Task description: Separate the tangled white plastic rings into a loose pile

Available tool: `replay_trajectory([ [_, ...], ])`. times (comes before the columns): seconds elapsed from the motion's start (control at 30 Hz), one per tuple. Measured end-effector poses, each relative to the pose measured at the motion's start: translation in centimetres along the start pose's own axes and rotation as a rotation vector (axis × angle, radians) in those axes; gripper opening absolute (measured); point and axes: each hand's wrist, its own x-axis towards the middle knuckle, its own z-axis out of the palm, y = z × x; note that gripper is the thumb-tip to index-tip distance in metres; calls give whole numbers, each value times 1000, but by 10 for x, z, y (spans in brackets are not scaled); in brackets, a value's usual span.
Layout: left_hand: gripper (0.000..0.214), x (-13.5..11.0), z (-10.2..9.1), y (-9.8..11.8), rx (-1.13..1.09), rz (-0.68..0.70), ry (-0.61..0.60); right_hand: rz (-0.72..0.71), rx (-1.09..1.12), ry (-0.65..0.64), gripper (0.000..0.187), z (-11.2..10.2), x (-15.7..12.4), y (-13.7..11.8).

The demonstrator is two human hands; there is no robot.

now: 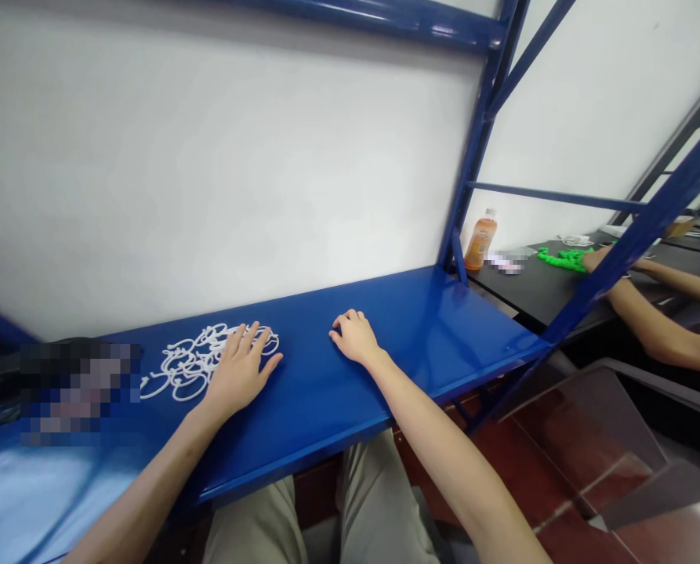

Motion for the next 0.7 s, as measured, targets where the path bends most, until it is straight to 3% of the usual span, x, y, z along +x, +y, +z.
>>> replay_trajectory([
  [0.17,71,1,2,-13,-7,-113,-158,5,4,-13,25,-2,-1,-1],
  [0.33,79,1,2,-13,-46,-142,-112,-9,2,-6,24,-1,0,-1],
  [0.5,67,2,4,-14,26,-103,-106,-35,-4,9,24,2,1,2],
  [0.7,70,7,4,-17,52,-145,-134,-18,-9,-22,26,-2,0,-2],
])
